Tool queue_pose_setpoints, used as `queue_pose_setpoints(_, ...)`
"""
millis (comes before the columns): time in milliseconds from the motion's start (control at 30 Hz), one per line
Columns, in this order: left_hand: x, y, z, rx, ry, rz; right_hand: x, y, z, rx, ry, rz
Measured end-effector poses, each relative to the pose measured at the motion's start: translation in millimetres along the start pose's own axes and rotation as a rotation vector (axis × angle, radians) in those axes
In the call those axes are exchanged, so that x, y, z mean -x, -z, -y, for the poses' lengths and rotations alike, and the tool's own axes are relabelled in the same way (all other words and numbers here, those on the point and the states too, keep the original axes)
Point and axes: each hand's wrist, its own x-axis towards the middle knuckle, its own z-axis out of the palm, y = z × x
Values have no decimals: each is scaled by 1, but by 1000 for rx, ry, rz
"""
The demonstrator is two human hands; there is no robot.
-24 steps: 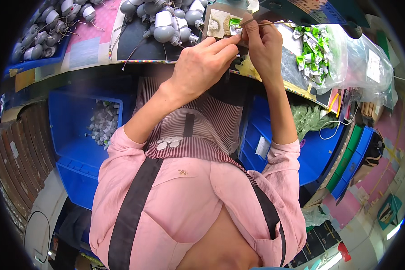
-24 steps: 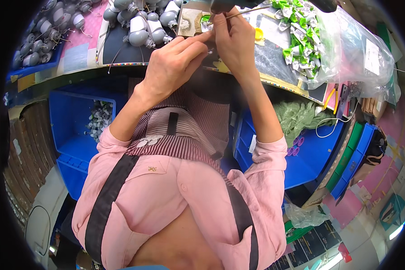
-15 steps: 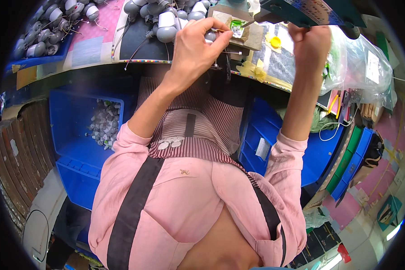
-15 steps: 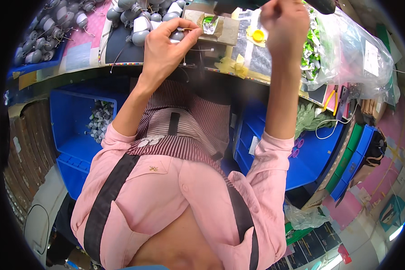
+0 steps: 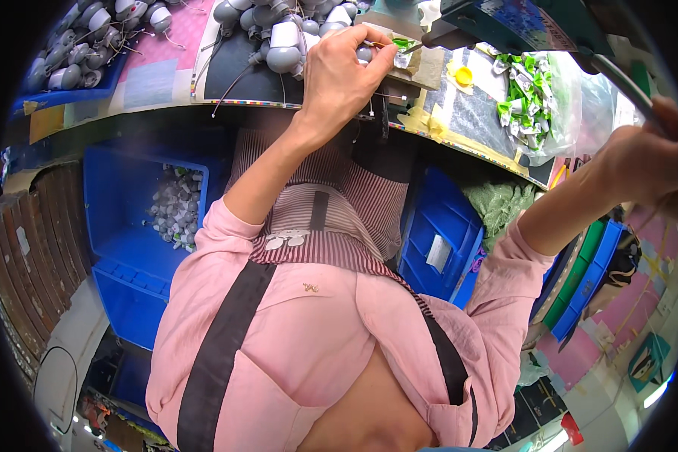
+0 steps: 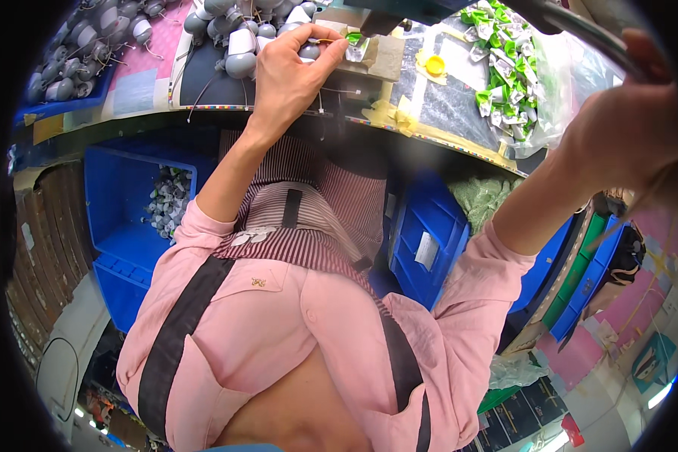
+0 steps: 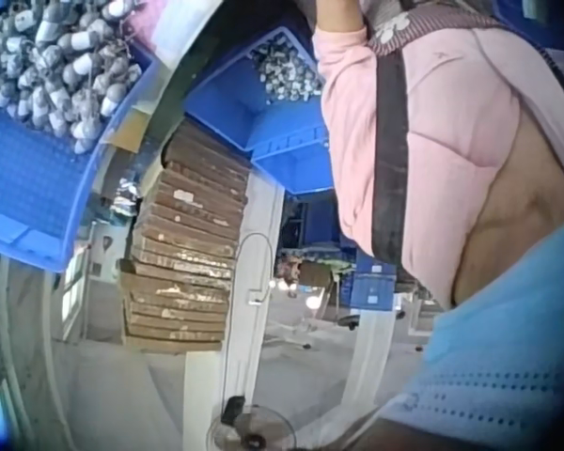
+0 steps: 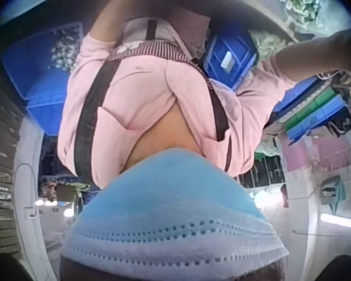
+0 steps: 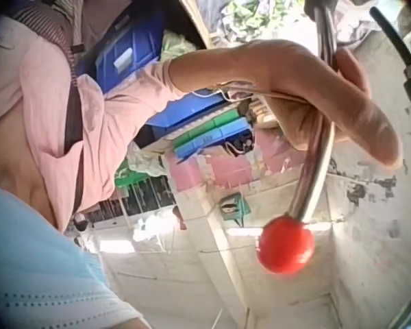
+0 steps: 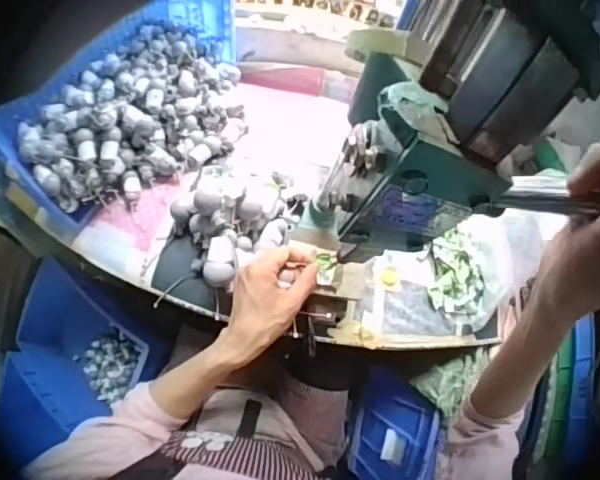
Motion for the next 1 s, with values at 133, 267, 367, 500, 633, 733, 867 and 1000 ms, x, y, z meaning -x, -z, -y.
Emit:
queue_pose_setpoints(133,-1,-4,-1,0,-42,11,55,6,25,226,454,-74)
queue_pose_setpoints(267,-1,-3,-2,-48,-58,21,67,15,31,241,731,246)
queue_pose_setpoints(367,0,0,-4,-34,-40,29,79,24,34,391,726,415)
queue_pose_setpoints(500,-1,-1,-4,-123,-162,27,103,14,22,424,736,402)
queue_pose_setpoints(633,0,-3,-3,-164,-208,7,117,11,4,208,649,237)
queue_pose_setpoints(733,0,-4,-4,-163,-217,9,82,4,-7,40,473,-43)
queue_pose_setpoints(867,-1,-4,-7,-148,-126,22,2,1,-44,562,23,39)
queue_pose_setpoints(1000,-5,3,-10,-120,-90,56,-28,-46,-85,-1215,-550,653)
